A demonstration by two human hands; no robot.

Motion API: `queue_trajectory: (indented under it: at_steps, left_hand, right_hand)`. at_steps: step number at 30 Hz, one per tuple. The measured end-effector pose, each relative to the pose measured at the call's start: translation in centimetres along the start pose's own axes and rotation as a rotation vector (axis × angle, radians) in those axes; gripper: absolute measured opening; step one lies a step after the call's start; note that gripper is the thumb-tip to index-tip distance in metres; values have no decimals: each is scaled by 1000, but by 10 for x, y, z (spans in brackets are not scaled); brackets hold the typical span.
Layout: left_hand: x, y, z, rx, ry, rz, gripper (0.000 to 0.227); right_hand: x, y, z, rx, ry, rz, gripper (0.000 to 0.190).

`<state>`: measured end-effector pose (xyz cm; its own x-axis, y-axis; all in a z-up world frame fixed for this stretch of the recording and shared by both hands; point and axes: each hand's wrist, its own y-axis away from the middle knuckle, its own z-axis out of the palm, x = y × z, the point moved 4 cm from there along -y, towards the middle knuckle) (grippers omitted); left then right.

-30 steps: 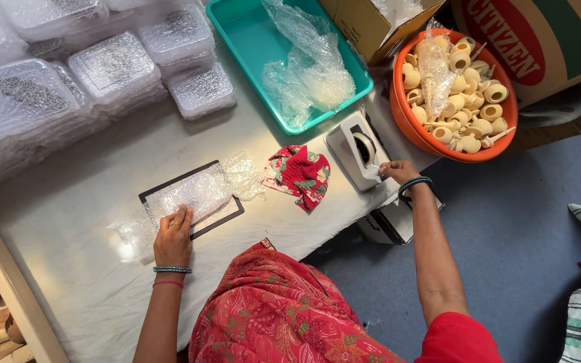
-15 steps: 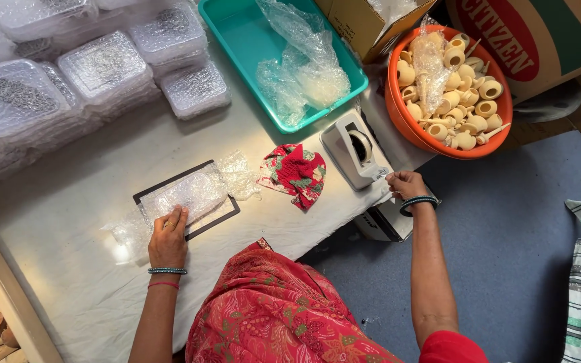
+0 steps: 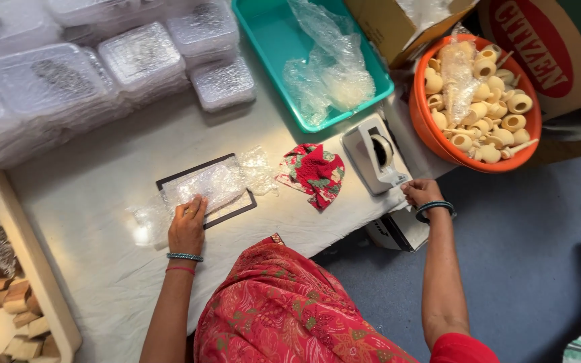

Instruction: The person wraps a wooden stamp in bubble wrap and secures it with tape. They then wipe the inside of a plastic container with a cloth, place the wrapped stamp inside, and close the lid.

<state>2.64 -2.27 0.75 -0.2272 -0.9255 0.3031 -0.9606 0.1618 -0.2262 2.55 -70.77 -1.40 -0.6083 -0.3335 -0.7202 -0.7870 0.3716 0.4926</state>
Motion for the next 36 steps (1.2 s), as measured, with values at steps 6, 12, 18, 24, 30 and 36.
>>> queue_trajectory:
  at_steps: [6,12,18,24,30,36]
  left_hand:
    - [-2,-2,2,34,69,-11,53]
    - [-4,4,10,59,68,-12,54]
    - [-4,4,8,48,68,-10,52]
    - [-5,4,11,36,37,-12,47]
    - [-8,5,14,68,55,-2,50]
    - [-9,7,17,54,86,-34,48]
  right_hand:
    - [1,6,-34,236,908,132,34]
    - [-151,85,113,4,154,-277,22]
    - [-219,106,388,-525,-29,-405,16]
    - [-223,92,491,-482,20,-425,16]
    - [-235,104,489,-213,415,-426,18]
    - [-251,127,486,-157,637,-441,18]
